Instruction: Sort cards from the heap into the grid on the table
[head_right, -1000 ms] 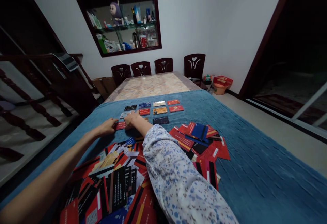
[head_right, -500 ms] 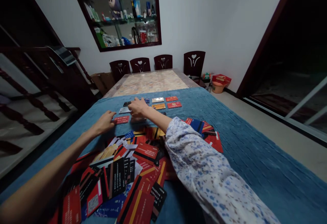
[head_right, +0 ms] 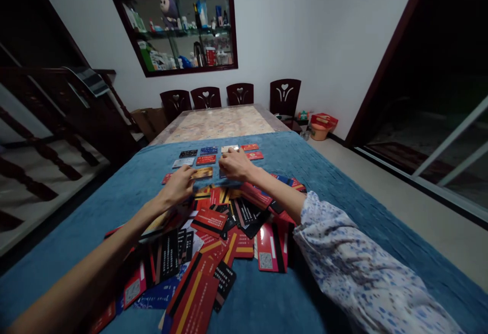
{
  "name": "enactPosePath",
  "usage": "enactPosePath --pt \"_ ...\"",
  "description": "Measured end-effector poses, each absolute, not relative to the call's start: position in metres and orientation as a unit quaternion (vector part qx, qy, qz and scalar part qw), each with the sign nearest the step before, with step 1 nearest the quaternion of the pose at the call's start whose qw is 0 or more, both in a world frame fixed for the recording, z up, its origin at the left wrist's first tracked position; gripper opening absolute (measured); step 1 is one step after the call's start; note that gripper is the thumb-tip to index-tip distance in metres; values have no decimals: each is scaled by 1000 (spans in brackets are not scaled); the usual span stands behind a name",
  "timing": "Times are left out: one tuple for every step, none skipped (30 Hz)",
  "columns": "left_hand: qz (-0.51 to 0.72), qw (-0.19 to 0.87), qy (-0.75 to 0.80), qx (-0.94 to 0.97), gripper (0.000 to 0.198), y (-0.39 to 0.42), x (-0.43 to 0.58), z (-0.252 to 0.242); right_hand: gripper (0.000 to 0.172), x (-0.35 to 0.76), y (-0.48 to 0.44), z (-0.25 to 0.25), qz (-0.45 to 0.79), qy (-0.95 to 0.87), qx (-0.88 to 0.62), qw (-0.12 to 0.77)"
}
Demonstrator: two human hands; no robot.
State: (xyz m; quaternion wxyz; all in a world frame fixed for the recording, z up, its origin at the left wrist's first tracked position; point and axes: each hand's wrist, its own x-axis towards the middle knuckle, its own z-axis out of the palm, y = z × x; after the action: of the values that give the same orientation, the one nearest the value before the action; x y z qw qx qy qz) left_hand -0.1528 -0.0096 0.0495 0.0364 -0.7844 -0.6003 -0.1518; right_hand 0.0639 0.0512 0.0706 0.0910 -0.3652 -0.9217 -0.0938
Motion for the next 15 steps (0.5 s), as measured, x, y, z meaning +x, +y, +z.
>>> enactPosePath --pt "-150 36 -596 -788 27 -11 -147 48 23 71 50 69 -94 -920 -369 91" --pt "-154 36 -591 -791 29 -12 -141 47 23 77 48 67 -92 -921 -369 91" --pt "-159 36 -587 -793 29 -13 -135 45 24 84 46 65 -92 -919 -371 94" --pt "-162 33 -583 -796 27 -13 -130 44 24 91 44 63 -92 -920 -370 95" --pt "-166 29 -576 -800 26 -14 -124 42 24 98 42 62 -90 -918 -373 97" --pt "-170 25 -570 -804 25 -15 -119 41 24 105 39 60 -91 -916 -378 99" --pt "-171 22 -563 -808 25 -16 -114 39 23 112 37 58 -92 -914 -382 103" --pt "-171 20 -558 -811 25 -17 -108 39 23 120 35 55 -93 -910 -389 107" --pt "-172 18 -557 -812 25 -18 -103 38 22 128 33 53 -92 -907 -396 110" --pt "-168 14 -555 -815 25 -20 -97 38 22 136 31 49 -93 -904 -402 112" --pt "-164 9 -552 -817 25 -22 -90 38 21 145 30 46 -92 -902 -406 115" --pt "-160 3 -551 -819 24 -24 -83 39 20 154 30 43 -90 -901 -409 116" --pt "-154 -3 -550 -821 23 -26 -76 40 19 163 30 39 -89 -899 -413 114" --pt "-146 -4 -545 -826 22 -29 -69 42 18 173 30 36 -86 -897 -420 111" --pt "-136 -5 -543 -829 22 -31 -61 43 19 182 31 33 -82 -893 -429 108"
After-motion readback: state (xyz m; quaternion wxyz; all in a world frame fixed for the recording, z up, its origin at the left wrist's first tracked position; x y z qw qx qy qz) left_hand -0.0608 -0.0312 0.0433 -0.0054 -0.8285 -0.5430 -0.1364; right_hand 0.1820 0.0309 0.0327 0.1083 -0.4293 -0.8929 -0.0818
